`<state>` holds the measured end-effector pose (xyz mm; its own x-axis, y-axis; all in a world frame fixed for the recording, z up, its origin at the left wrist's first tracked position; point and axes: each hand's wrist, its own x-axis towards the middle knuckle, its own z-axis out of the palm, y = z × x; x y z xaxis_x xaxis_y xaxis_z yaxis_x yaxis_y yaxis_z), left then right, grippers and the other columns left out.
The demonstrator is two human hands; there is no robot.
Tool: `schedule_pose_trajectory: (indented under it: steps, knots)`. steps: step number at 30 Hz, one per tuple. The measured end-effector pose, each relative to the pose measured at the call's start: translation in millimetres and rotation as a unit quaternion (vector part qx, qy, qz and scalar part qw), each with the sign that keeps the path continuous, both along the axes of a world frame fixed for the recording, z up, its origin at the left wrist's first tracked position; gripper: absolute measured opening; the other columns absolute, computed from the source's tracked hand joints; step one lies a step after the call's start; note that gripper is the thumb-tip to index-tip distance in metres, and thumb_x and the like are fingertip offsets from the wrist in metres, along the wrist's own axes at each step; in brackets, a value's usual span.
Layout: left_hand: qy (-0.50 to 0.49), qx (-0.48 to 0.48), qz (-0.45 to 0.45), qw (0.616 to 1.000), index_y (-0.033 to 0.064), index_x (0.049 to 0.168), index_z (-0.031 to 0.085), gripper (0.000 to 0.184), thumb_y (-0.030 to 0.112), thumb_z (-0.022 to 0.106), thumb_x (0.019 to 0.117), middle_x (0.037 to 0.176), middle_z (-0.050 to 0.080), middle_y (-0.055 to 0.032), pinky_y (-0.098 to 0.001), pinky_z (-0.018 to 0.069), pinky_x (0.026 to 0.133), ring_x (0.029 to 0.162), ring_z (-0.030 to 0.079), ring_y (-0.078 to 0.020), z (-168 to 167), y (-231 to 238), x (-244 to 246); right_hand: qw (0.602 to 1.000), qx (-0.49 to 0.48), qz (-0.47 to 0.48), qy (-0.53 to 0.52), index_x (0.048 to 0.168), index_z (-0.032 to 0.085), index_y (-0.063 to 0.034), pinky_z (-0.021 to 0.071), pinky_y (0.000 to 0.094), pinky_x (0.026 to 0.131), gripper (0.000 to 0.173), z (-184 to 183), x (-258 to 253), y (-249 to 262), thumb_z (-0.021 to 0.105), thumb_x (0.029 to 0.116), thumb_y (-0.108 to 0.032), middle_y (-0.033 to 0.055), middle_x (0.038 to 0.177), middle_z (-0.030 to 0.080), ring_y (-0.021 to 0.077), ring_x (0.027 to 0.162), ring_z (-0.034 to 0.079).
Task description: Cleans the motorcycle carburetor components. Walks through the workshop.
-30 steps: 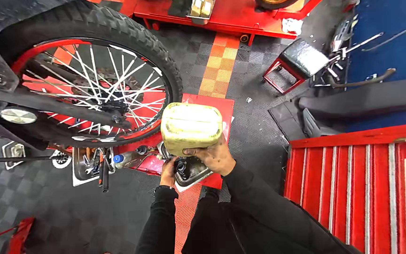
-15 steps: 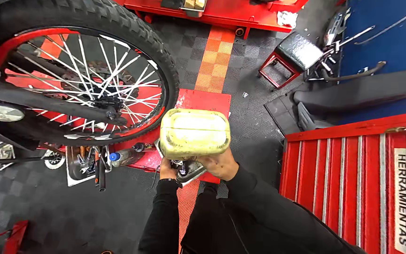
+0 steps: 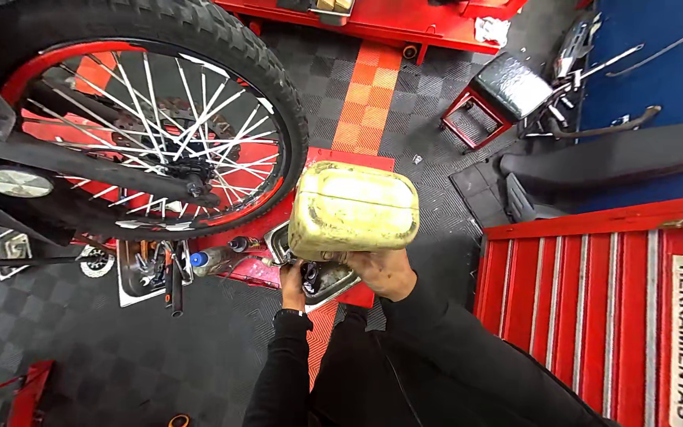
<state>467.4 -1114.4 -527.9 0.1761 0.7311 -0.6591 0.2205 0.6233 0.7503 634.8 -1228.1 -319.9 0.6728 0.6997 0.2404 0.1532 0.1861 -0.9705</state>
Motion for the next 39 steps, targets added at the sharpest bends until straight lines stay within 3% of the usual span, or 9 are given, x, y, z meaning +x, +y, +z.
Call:
schedule_pose_trajectory:
  steps: [3, 9, 14, 19, 22, 28, 31, 36, 39]
  knots:
    - [0.021, 0.056, -0.037, 0.998, 0.0022, 0.141, 0.047, 0.066, 0.017, 0.081, 0.0869, 0.122, 0.065, -0.0206, -0.0494, 0.0574, 0.088, 0.103, 0.067, -0.0294, -4.7, -5.2, -6.2, 1.000, -0.011, 0.009, -0.019, 0.138, 0.053, -0.0032, 0.0602, 0.0303, 0.094, 0.070, -0.7, -0.9, -7.2, 0.087, 0.0777, -0.012, 0.0052, 0.115, 0.071, 0.0110, 0.105, 0.070]
    - [0.189, 0.222, -0.173, 0.941, 0.0018, 0.146, 0.045, 0.096, 0.025, 0.096, 0.0672, 0.135, 0.058, -0.0232, -0.0553, 0.0496, 0.104, 0.123, 0.059, -0.0346, -4.5, -8.8, -17.0, 1.000, 0.003, 0.015, 0.007, 0.128, 0.058, -0.0031, 0.0621, 0.0345, 0.090, 0.059, 1.3, -7.2, -6.4, 0.087, 0.0763, -0.008, 0.0066, 0.110, 0.071, 0.0147, 0.101, 0.071]
    - [0.259, 0.288, -0.247, 0.889, 0.0011, 0.139, 0.054, 0.096, 0.039, 0.094, 0.0615, 0.143, 0.052, -0.0219, -0.0563, 0.0445, 0.109, 0.132, 0.051, -0.0379, -6.1, -12.5, -25.1, 0.999, 0.016, 0.029, -0.025, 0.133, 0.054, -0.0018, 0.0607, 0.0281, 0.091, 0.058, 7.3, -15.2, -3.5, 0.082, 0.0830, -0.014, 0.0041, 0.110, 0.070, 0.0084, 0.102, 0.069]
    - [0.286, 0.284, -0.274, 0.873, 0.0022, 0.141, 0.054, 0.095, 0.039, 0.092, 0.0621, 0.148, 0.048, -0.0232, -0.0581, 0.0451, 0.108, 0.135, 0.049, -0.0389, -1.2, -12.7, -26.7, 0.999, 0.010, 0.042, -0.030, 0.133, 0.056, -0.0032, 0.0598, 0.0229, 0.087, 0.058, 17.1, -19.9, -2.9, 0.081, 0.0840, -0.020, 0.0014, 0.109, 0.070, 0.0032, 0.100, 0.068]
    - [0.286, 0.285, -0.262, 0.877, 0.0045, 0.136, 0.060, 0.092, 0.041, 0.095, 0.0593, 0.152, 0.045, -0.0193, -0.0586, 0.0480, 0.105, 0.133, 0.051, -0.0379, 0.2, -9.3, -27.6, 0.999, 0.017, 0.026, -0.034, 0.131, 0.056, -0.0023, 0.0597, 0.0233, 0.088, 0.055, 17.5, -24.4, -1.2, 0.080, 0.0830, -0.014, 0.0025, 0.108, 0.070, 0.0044, 0.100, 0.069]
    - [0.271, 0.288, -0.244, 0.886, 0.0058, 0.144, 0.049, 0.096, 0.044, 0.090, 0.0665, 0.148, 0.048, -0.0197, -0.0587, 0.0503, 0.101, 0.127, 0.056, -0.0355, 6.2, -3.5, -31.3, 0.999, 0.017, 0.022, -0.033, 0.129, 0.058, -0.0056, 0.0605, 0.0221, 0.082, 0.049, 20.3, -28.6, -7.3, 0.078, 0.0854, -0.016, 0.0006, 0.105, 0.069, 0.0029, 0.095, 0.068]
    - [0.270, 0.296, -0.250, 0.882, 0.0029, 0.136, 0.060, 0.087, 0.040, 0.093, 0.0644, 0.150, 0.045, -0.0195, -0.0595, 0.0490, 0.103, 0.130, 0.054, -0.0367, 7.0, 0.2, -31.4, 0.999, 0.019, 0.016, -0.045, 0.129, 0.057, -0.0043, 0.0601, 0.0230, 0.085, 0.050, 22.2, -27.4, -6.7, 0.078, 0.0853, -0.015, 0.0014, 0.107, 0.069, 0.0036, 0.098, 0.068]
    - [0.256, 0.297, -0.257, 0.883, 0.0032, 0.147, 0.045, 0.099, 0.035, 0.092, 0.0659, 0.141, 0.055, -0.0224, -0.0613, 0.0488, 0.102, 0.125, 0.058, -0.0379, 15.5, -0.3, -28.3, 0.998, 0.016, 0.005, -0.053, 0.126, 0.057, -0.0048, 0.0597, 0.0213, 0.083, 0.048, 27.1, -29.8, -4.8, 0.078, 0.0841, -0.016, 0.0010, 0.104, 0.069, 0.0027, 0.096, 0.068]
    - [0.246, 0.308, -0.266, 0.879, 0.0045, 0.143, 0.051, 0.094, 0.040, 0.092, 0.0664, 0.143, 0.054, -0.0221, -0.0601, 0.0487, 0.104, 0.127, 0.057, -0.0366, 13.9, 0.9, -27.0, 0.998, 0.016, -0.014, -0.057, 0.125, 0.058, -0.0034, 0.0613, 0.0245, 0.084, 0.049, 25.3, -30.3, -2.3, 0.078, 0.0824, -0.014, 0.0025, 0.105, 0.070, 0.0052, 0.097, 0.070]
